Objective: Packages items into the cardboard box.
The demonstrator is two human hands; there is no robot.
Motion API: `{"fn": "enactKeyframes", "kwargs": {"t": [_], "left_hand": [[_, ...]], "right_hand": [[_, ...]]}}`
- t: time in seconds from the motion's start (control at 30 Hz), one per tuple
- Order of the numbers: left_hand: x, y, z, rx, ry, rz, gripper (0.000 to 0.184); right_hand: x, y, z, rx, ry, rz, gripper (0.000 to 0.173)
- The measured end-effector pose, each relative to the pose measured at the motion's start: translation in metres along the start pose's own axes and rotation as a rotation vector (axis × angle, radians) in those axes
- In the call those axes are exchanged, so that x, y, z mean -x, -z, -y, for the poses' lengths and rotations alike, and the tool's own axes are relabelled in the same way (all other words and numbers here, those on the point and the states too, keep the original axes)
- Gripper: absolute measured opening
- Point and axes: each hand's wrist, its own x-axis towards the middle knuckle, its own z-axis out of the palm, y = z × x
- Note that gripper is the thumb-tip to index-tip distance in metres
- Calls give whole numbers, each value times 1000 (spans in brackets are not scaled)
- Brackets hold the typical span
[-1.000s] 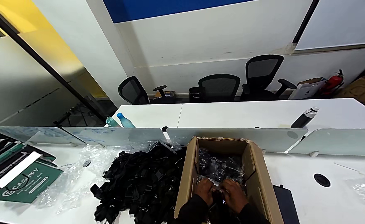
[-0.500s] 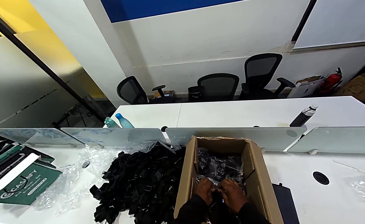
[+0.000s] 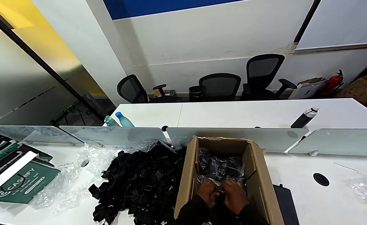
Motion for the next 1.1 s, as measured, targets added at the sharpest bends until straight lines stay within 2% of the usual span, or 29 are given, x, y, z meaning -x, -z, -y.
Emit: {"fn": "enactKeyframes", "kwargs": {"t": [0.2,0.33,0.43,0.63,0.77,0.9,1.1], "left_hand": [[0,-5,5,-7,-71,-26,26],[1,-3,5,-43,-137,-33,20],[1,-1,2,-70,-111,-32,19],[1,2,3,-2,40,-72,21],[0,-2,6,108,46,-118,21],[0,-5,12,139,20,-219,15],[0,1,3,-16,-11,-16,20]], "right_hand": [[1,-5,-1,38,58,-18,17],[2,-6,0,23,81,-3,17],[1,-6,1,-16,73,13,18],[1,-14,-18,-285,137,-16,17],[6,-3,-17,-269,76,-76,16],[7,7,-24,-259,2,10,17],[14,11,-21,-175,40,52,15]]}}
